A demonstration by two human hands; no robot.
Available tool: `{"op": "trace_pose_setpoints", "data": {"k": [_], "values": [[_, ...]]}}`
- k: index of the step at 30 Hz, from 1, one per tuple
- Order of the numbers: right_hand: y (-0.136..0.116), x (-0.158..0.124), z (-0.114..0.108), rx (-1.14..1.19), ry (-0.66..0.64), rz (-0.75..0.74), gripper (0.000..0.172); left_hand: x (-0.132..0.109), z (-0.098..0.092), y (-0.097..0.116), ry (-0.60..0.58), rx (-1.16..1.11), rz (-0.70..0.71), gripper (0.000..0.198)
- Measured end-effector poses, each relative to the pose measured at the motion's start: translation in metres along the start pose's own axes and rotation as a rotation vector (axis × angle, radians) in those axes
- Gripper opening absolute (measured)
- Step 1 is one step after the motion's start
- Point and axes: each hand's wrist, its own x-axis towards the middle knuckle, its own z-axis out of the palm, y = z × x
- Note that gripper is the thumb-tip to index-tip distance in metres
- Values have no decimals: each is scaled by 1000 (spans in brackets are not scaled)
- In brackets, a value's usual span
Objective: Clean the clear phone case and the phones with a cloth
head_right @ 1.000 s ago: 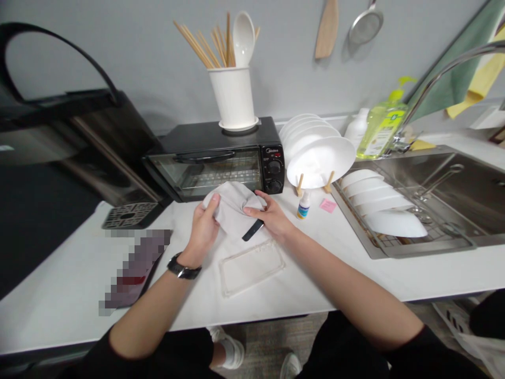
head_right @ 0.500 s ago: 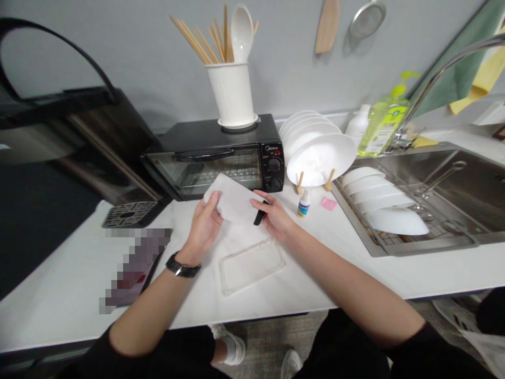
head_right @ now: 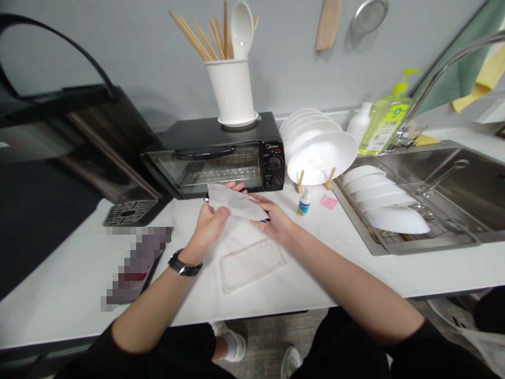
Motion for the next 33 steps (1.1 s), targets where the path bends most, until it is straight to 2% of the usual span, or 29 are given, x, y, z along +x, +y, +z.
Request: {"op": "trace_pose_setpoints", "data": {"k": [3, 11, 15, 19, 23, 26, 30, 33], "values": [[-2, 0, 1, 157, 2, 103, 33, 2, -2, -3, 9, -16, 4, 77], [-1, 3, -3, 312, -20, 114, 33, 1, 6, -4, 50, -148, -61, 58], [1, 1, 0, 266, -111, 76, 44, 1, 7, -2, 163, -208, -77, 47], [2, -2, 4, 214, -221, 73, 36, 4, 4, -4, 254, -179, -50, 50], [4, -2, 4, 198, -198, 63, 38, 6, 2, -7, 302, -133, -38, 46], [4, -2, 4, 198, -218, 107, 33, 6, 1, -8, 344, -107, -73, 45], [0, -5, 6, 141, -282, 177, 28, 5, -1, -8, 334, -104, -148, 46], [3, -3, 5, 7, -234, 118, 32, 5, -2, -9, 311, -107, -193, 48]]}}
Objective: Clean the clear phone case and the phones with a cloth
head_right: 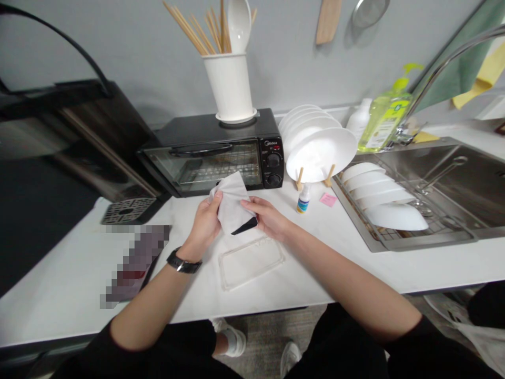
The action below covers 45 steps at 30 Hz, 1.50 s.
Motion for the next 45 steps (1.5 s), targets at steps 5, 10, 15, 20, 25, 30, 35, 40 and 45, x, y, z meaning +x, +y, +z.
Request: {"op": "trace_pose_setpoints", "data": {"k": [5, 10, 15, 20, 25, 30, 35, 40, 45], "values": [[8, 9, -13, -473, 221, -266, 45, -1, 0, -2, -29, 17, -59, 48], [12, 9, -21, -573, 234, -240, 49, -3, 0, -3, -55, 94, -77, 50], [12, 8, -19, -404, 186, -102, 57, -4, -2, -2, -50, 201, -53, 53], [9, 6, -12, -128, 38, -87, 52, -3, -3, 1, 24, 296, -5, 60], [9, 2, -2, 48, -46, -16, 36, -8, 3, -2, 20, 195, -74, 66], [17, 1, 10, 188, -7, 21, 30, -14, 14, -7, -48, 91, -109, 65], [23, 3, 10, 182, 74, 65, 37, -11, 15, -17, -84, 55, -69, 68], [20, 8, 0, 125, 154, 42, 36, -11, 12, -27, -183, 27, -78, 72], [18, 6, 3, 122, 124, 16, 35, -17, 16, -27, -223, 97, 2, 67]]}}
